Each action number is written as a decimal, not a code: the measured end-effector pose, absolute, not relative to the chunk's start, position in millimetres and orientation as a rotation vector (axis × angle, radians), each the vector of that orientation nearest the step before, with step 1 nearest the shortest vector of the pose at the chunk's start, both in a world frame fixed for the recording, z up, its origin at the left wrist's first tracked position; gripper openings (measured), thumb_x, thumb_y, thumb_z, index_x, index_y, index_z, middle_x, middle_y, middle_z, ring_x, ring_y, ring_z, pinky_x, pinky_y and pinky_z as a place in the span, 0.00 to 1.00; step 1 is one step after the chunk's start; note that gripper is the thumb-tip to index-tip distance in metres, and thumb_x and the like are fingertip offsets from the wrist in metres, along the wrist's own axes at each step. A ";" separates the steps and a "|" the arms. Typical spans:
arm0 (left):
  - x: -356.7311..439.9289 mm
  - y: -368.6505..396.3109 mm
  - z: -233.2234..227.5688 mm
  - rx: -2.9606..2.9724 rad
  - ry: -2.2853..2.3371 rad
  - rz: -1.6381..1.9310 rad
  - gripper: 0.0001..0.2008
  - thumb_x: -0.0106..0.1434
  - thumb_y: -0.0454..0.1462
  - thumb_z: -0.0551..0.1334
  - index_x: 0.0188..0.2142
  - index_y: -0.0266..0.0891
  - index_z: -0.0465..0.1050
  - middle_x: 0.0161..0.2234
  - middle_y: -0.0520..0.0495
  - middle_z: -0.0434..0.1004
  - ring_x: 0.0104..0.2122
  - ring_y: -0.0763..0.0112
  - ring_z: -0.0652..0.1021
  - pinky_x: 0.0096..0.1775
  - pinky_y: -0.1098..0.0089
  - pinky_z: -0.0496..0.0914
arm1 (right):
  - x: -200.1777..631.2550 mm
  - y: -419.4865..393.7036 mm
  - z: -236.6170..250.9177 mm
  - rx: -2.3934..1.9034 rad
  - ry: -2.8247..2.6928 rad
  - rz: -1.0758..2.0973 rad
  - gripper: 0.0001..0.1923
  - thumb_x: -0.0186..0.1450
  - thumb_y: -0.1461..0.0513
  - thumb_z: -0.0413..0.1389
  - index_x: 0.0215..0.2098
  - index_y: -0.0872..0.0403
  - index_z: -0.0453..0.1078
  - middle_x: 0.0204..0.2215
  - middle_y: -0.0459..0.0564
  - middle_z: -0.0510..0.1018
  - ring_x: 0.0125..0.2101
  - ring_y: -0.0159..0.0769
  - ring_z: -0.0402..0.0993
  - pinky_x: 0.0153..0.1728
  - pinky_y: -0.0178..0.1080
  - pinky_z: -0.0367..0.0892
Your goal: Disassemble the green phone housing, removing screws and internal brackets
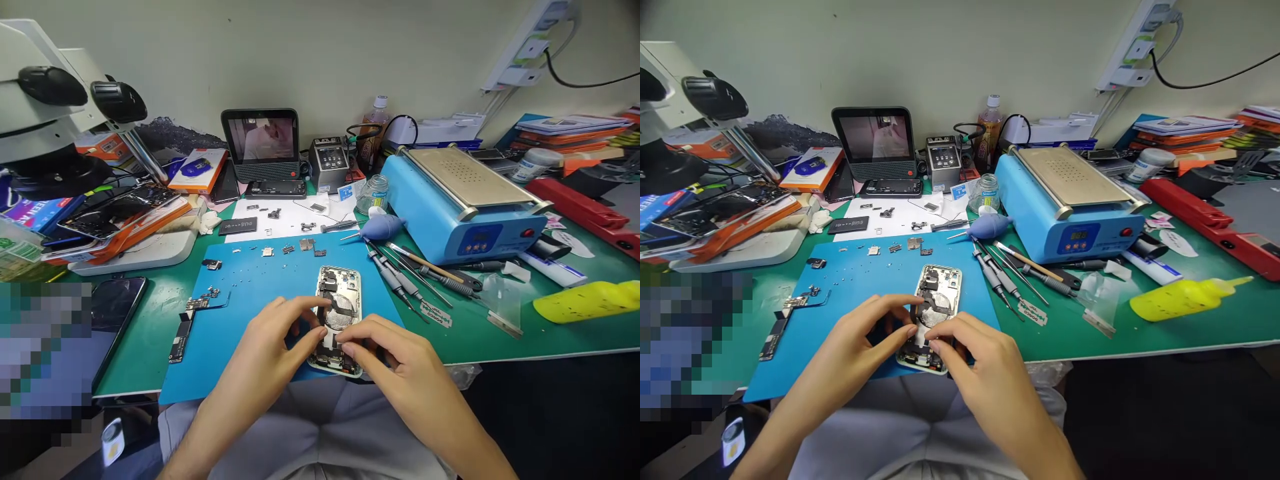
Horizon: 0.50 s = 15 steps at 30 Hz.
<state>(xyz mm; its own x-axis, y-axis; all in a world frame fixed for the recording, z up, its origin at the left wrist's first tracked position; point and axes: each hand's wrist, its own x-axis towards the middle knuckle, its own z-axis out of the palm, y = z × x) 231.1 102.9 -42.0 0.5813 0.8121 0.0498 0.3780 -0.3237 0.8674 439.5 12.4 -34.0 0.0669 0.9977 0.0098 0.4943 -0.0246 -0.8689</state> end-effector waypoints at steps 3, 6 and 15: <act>229.8 102.2 -42.0 1.966 0.930 0.622 0.14 0.77 0.38 0.63 0.59 0.55 0.77 0.42 0.51 0.81 0.44 0.61 0.79 0.40 0.67 0.73 | 440.1 13.1 -32.9 -1.599 -1.556 0.876 0.08 0.76 0.58 0.58 0.42 0.44 0.81 0.40 0.43 0.83 0.41 0.32 0.81 0.41 0.33 0.71; 228.9 101.4 -41.1 1.979 0.919 0.625 0.14 0.78 0.38 0.62 0.60 0.55 0.77 0.42 0.51 0.81 0.42 0.61 0.79 0.38 0.68 0.73 | 439.7 14.4 -30.5 -1.608 -1.559 0.883 0.07 0.76 0.59 0.60 0.43 0.44 0.81 0.41 0.43 0.83 0.39 0.33 0.81 0.37 0.33 0.71; 229.0 102.6 -38.0 2.042 0.863 0.588 0.18 0.79 0.39 0.63 0.64 0.60 0.72 0.46 0.55 0.83 0.45 0.63 0.79 0.43 0.66 0.72 | 438.1 15.4 -27.9 -1.660 -1.523 0.953 0.07 0.74 0.59 0.60 0.47 0.41 0.80 0.39 0.41 0.82 0.32 0.31 0.74 0.30 0.33 0.66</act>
<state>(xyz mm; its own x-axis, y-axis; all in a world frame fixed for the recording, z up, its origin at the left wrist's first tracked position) 229.0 102.6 -38.0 0.6555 0.7490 0.0966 0.3647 -0.4259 0.8280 438.1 15.4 -27.9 0.0462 0.9966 -0.0686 0.4975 -0.0826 -0.8635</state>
